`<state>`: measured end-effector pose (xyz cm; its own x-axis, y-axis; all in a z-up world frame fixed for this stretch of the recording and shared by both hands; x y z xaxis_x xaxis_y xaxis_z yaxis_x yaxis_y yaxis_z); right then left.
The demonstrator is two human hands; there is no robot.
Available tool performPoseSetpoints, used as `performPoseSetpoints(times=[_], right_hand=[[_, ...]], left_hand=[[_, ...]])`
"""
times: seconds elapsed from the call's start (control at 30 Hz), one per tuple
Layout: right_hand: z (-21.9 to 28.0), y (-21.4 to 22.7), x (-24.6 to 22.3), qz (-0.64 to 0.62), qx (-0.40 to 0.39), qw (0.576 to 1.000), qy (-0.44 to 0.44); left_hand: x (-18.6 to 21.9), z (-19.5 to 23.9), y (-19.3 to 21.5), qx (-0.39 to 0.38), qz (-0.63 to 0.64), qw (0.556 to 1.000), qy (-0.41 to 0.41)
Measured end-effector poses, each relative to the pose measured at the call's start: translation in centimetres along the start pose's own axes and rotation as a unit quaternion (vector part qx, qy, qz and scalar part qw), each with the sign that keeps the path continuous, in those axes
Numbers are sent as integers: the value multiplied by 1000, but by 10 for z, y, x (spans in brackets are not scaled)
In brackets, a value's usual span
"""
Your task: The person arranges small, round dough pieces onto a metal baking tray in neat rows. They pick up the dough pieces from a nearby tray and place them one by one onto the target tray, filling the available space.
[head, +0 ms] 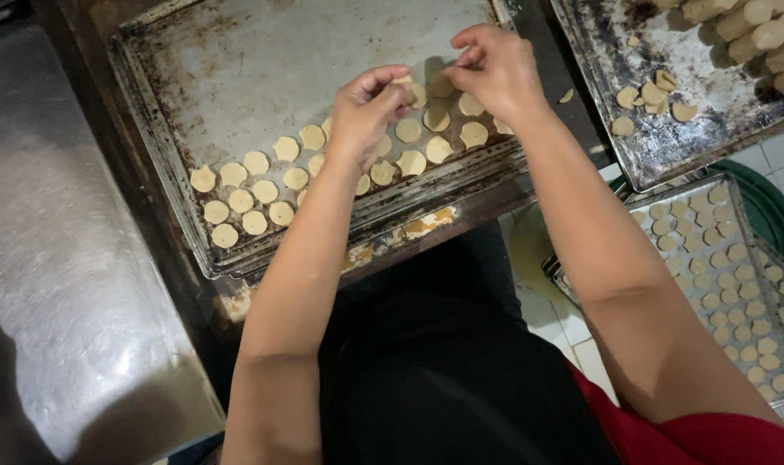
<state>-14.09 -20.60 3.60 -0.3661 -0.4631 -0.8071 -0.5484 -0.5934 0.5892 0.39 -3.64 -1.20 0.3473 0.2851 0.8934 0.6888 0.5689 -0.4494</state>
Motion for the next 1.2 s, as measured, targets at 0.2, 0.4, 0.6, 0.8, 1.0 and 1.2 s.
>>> performPoseSetpoints(times=[0.2, 0.4, 0.6, 0.8, 1.0, 1.2], right_hand=[[-2, 2, 18, -173, -76, 979, -69], [0, 16, 31, -158, -21, 987, -13], [-6, 54, 44, -49, 14, 998, -48], [-1, 41, 31, -133, 28, 991, -5], [-25, 35, 28, -193, 10, 981, 7], [-43, 30, 30, -95, 15, 994, -46]], left_hand=[[-10, -10, -20, -21, 4, 1000, 7], [-18, -20, -45, -35, -15, 999, -5], [-33, -41, -56, -42, 14, 999, 6], [-36, -48, -67, -70, 53, 996, 27], [-24, -58, -59, -46, 58, 997, 9], [-17, -64, -43, -34, 84, 996, 10]])
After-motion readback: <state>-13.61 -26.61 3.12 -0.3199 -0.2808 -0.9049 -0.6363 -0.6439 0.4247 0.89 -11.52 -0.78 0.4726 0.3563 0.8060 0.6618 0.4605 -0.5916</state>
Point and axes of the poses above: each hand's wrist, its own z-axis away from the middle knuckle, its own y-axis out of the back of the hand, x = y × z, the point moved 1 cm from there along -z, towards the middle knuckle, and after that the axes turned 10 degrees about -y, right-handed, at the moved point
